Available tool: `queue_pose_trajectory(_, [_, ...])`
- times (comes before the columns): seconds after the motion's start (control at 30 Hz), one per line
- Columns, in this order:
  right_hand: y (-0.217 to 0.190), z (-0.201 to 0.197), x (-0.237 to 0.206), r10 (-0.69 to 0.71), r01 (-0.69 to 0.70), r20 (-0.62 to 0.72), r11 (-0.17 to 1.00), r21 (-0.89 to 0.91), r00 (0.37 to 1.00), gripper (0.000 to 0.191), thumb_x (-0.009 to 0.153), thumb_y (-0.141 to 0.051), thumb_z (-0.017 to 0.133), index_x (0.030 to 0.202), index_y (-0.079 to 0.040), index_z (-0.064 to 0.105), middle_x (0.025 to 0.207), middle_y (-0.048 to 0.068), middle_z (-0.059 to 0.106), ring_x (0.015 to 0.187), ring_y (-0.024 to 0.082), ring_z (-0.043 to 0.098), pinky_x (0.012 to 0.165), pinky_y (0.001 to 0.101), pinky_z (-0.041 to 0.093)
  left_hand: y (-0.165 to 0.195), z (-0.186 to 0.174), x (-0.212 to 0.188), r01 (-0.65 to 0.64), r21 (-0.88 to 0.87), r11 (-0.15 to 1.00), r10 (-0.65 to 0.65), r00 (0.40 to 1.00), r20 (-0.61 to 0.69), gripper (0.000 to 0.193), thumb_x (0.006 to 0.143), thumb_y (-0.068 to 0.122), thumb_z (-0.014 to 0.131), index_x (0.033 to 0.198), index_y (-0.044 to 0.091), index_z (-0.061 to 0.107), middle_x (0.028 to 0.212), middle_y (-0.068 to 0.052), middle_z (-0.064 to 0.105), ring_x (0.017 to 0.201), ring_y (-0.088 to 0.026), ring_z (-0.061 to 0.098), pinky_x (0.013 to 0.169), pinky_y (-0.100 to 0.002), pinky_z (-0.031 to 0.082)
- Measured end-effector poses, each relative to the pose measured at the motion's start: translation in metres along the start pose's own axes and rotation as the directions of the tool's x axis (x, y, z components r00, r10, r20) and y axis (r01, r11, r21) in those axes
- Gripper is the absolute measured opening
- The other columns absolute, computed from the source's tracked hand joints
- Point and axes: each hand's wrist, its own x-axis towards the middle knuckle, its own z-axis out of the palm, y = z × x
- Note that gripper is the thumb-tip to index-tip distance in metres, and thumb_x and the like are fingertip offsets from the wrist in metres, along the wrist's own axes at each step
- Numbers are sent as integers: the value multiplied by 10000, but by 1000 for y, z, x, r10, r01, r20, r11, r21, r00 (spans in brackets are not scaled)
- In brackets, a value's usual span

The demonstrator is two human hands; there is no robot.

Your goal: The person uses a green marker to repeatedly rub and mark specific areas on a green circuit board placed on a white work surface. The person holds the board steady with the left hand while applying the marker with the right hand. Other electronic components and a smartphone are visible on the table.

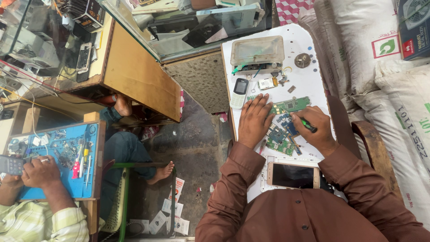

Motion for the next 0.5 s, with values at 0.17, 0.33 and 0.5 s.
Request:
queue_pose_trajectory(0.17, [-2,-1,0,29,-29,11,1000,-4,1000,91,943,-104,719,932,-19,749,836,99,728,746,202,653,768,342,472,0,0,0,2,1,1000,-2,1000,-2,328,957,256,683,1237,88,704,1474,-80,601,1453,-240,478,1218,-453,320])
queue_pose_trajectory(0.33, [-4,-1,1,24,-24,1,1000,13,1000,83,942,-95,716,949,-18,746,850,99,726,770,205,653,774,341,474,1,0,0,0,1,1000,0,1000,-12,325,955,253,686,1236,91,707,1472,-77,604,1453,-237,480,1220,-450,322])
queue_pose_trajectory(0.5, [-5,-2,2,34,-34,5,999,6,999,73,937,-87,727,937,-18,747,830,95,722,751,203,644,756,339,471,0,-1,0,1,0,1000,-1,1000,-8,325,952,252,690,1233,91,707,1471,-77,604,1453,-238,480,1220,-451,321])
